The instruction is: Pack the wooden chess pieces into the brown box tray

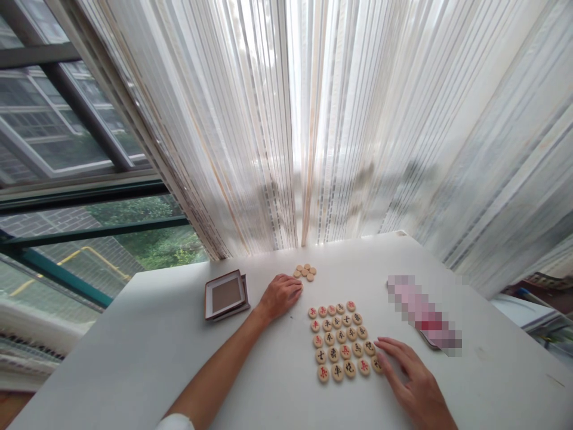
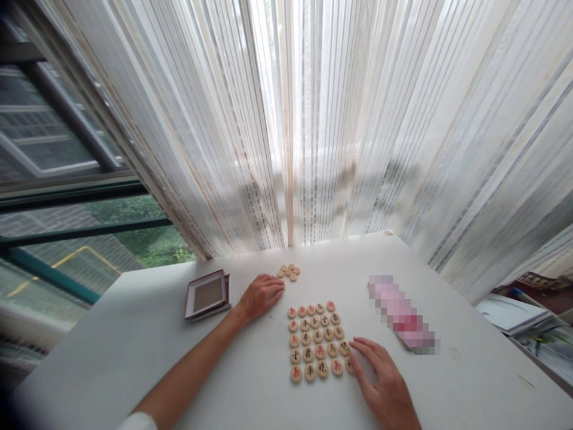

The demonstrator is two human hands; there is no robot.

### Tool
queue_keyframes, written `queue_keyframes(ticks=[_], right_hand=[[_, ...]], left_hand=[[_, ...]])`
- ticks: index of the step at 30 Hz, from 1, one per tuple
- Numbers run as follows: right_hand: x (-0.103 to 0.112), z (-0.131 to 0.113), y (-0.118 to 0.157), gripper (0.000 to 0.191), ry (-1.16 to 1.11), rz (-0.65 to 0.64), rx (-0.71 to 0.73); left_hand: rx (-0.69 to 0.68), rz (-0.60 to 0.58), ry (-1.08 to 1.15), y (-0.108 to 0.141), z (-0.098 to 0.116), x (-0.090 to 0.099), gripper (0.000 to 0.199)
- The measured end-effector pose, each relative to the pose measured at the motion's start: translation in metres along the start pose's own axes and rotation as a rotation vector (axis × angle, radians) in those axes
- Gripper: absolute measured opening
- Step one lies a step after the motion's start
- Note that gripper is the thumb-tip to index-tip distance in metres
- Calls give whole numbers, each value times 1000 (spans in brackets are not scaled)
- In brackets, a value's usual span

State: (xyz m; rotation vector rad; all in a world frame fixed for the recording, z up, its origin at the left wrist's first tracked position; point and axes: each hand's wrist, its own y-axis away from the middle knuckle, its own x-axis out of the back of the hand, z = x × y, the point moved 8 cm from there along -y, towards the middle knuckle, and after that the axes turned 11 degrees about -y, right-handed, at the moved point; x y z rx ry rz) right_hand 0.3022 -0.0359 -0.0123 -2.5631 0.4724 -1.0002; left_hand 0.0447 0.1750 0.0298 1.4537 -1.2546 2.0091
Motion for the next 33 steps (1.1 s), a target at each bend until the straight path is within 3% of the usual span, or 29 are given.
queue_keyframes(ticks=[14, 23, 26, 29, 33], right_hand=[[5, -6, -1, 29, -55, 11, -15], [21, -20, 1, 28, -84, 147, 25], [19, -39, 8, 24, -110, 167, 45], [6, -74, 16, 22, -195, 99, 114], [-27, -121, 29, 25, -296, -83, 202]], left_hand=[[-7, -109, 61, 57, 38, 28, 16], [13, -168, 137, 92, 77, 50, 25], [75, -162, 250, 103, 89, 64, 24], [219, -115, 452, 114, 99, 73, 28], [388, -76, 694, 126, 119, 64, 25]])
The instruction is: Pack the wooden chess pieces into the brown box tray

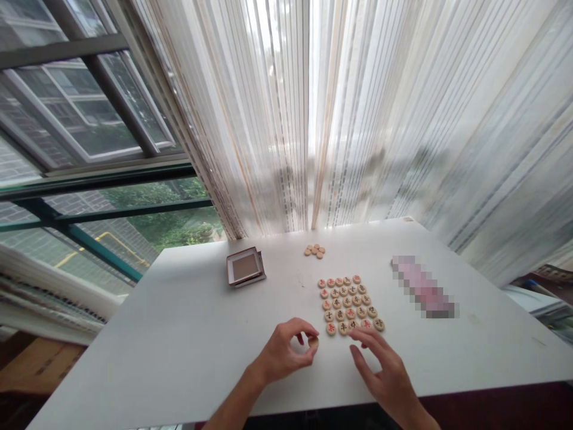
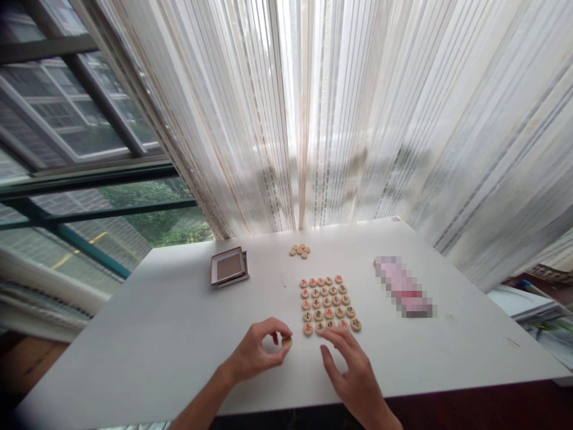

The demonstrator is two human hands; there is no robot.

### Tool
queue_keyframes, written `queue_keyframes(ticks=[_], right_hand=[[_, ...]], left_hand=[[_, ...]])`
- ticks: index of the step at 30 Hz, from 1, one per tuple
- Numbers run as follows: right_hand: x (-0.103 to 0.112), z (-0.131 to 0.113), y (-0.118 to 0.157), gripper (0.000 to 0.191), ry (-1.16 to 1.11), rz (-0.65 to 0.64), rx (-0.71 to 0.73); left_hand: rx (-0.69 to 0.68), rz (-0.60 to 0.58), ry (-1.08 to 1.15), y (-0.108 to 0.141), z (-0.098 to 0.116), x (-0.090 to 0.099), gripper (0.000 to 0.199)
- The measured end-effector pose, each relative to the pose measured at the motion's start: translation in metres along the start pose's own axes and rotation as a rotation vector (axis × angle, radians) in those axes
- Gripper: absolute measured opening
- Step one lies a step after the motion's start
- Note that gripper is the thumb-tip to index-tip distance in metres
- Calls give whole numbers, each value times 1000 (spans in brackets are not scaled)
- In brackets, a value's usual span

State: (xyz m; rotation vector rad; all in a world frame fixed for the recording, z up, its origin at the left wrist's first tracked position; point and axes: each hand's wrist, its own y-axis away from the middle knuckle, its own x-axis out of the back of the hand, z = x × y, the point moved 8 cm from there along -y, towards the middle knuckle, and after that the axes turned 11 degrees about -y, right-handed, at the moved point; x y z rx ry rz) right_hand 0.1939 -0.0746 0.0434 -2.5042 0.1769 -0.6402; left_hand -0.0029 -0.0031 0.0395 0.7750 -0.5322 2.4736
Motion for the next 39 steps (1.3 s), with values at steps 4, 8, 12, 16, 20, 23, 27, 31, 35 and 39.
queue_keyframes(ticks=[4, 8, 12, 16, 20, 23, 27, 31, 35, 39], right_hand=[[-31, -19, 0, 28, -121, -70, 53], [-42, -21, -5, 26, -180, -66, 68], [-44, -21, -8, 20, -207, -53, 52], [-50, -15, -5, 14, -244, -66, -1], [-55, -6, 0, 15, -274, -90, -65], [-56, -6, 3, 19, -268, -110, -65], [-55, -10, 4, 25, -246, -89, -38], [-55, -6, 4, 25, -245, -64, -37], [-55, 1, 6, 23, -251, -61, -66], [-55, 0, 6, 20, -264, -81, -100]], left_hand=[[177, 37, 325, 9, -10, -26, 18], [276, 54, 561, 15, -20, -39, 26], [328, 48, 665, 19, -27, -45, 30], [368, 69, 670, 21, -33, -49, 33], [383, 92, 675, 22, -36, -51, 34], [385, 89, 689, 22, -37, -51, 35], [374, 92, 678, 23, -36, -49, 31], [353, 75, 663, 21, -31, -48, 31], [336, 32, 637, 20, -28, -48, 31], [329, 41, 685, 20, -28, -48, 32]])
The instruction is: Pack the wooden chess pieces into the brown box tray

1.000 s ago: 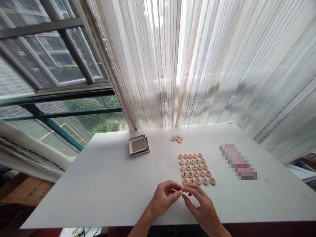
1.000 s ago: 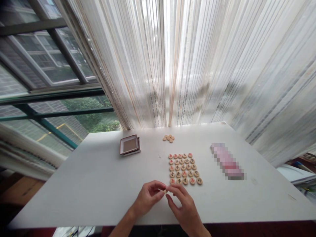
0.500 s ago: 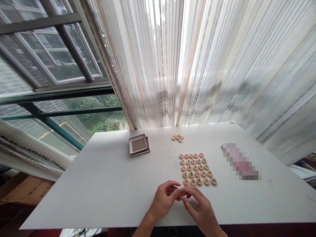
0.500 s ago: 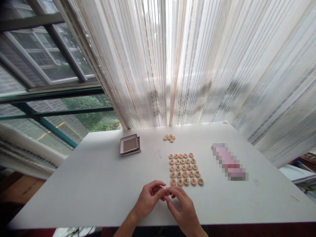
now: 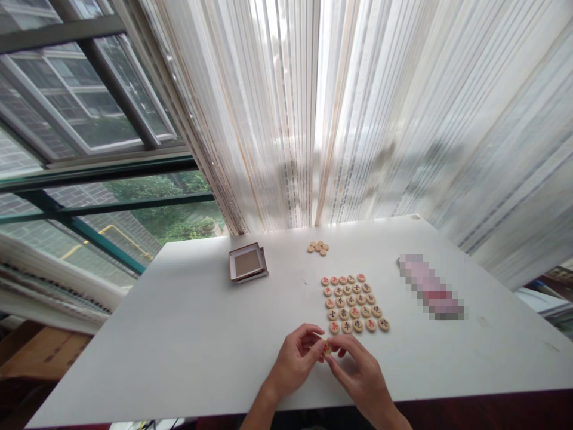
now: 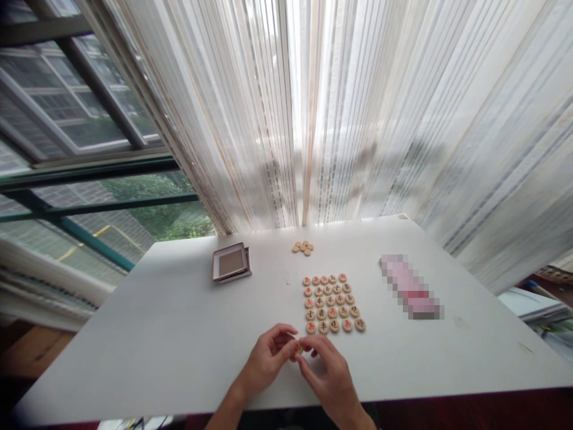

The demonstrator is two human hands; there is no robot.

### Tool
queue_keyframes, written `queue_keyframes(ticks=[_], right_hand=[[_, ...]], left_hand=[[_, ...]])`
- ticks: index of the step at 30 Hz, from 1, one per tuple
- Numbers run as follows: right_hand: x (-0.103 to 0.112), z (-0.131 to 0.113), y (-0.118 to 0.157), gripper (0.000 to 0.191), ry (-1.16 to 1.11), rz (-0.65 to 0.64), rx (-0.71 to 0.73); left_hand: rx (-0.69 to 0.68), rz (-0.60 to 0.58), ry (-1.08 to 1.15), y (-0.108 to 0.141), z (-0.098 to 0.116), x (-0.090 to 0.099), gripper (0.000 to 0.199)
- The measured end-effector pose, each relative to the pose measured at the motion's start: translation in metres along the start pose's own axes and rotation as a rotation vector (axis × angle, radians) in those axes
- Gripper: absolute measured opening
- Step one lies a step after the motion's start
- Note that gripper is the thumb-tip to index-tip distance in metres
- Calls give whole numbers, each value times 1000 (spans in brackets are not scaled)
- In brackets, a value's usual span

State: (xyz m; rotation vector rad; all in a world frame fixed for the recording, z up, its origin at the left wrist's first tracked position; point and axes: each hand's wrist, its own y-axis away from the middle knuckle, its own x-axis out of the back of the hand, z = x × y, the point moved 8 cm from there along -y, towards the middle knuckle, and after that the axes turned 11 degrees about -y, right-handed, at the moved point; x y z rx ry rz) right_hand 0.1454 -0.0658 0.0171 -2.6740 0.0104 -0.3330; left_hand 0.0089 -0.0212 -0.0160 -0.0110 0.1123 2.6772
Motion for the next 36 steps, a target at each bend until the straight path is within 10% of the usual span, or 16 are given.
queue_keyframes(ticks=[18, 36], right_hand=[[-5, 8, 2, 15, 8, -20, -13], [-2, 3, 1, 12, 38, 9, 1]], left_hand=[[14, 112, -117, 0, -2, 5, 35], [-72, -15, -144, 7, 11, 1, 34]])
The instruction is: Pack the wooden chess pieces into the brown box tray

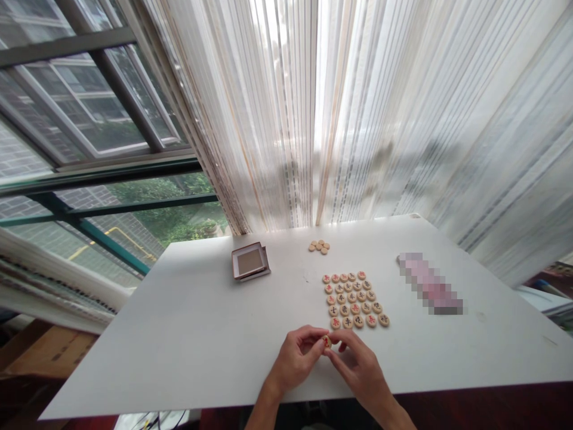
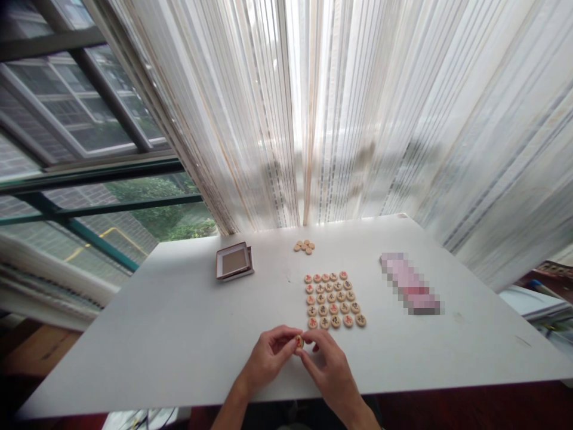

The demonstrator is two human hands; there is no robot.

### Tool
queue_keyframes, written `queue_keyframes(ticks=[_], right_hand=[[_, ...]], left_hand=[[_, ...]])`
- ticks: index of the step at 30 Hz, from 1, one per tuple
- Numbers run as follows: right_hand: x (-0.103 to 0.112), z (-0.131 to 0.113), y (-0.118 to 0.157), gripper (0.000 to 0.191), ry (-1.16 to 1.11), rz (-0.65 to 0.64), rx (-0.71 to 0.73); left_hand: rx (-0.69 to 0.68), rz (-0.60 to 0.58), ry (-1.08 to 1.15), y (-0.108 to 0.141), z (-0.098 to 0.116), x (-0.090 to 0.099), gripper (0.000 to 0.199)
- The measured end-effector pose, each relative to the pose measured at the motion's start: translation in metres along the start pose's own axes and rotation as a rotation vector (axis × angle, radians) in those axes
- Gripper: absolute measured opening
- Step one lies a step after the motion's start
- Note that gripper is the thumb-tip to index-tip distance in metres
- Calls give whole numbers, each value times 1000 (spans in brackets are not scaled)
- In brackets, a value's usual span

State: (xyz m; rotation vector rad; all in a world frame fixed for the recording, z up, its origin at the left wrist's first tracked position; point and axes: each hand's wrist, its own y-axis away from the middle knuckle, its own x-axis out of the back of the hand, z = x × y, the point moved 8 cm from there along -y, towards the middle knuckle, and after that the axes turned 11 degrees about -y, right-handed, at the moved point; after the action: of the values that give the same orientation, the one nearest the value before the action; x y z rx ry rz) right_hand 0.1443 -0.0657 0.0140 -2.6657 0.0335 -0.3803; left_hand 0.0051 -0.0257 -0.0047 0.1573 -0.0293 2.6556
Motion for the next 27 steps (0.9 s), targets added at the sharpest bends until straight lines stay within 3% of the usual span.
queue_keyframes(ticks=[6, 15, 27], right_hand=[[0, 0, 2, 12, 7, -6, -6], [-4, 3, 3, 12, 12, -26, 5], [-1, 5, 3, 13, 24, 4, 3]], left_hand=[[56, 58, -6, -1, -13, -2, 34], [74, 92, -42, -1, -8, -3, 33], [15, 34, -80, 3, -7, -3, 36]])
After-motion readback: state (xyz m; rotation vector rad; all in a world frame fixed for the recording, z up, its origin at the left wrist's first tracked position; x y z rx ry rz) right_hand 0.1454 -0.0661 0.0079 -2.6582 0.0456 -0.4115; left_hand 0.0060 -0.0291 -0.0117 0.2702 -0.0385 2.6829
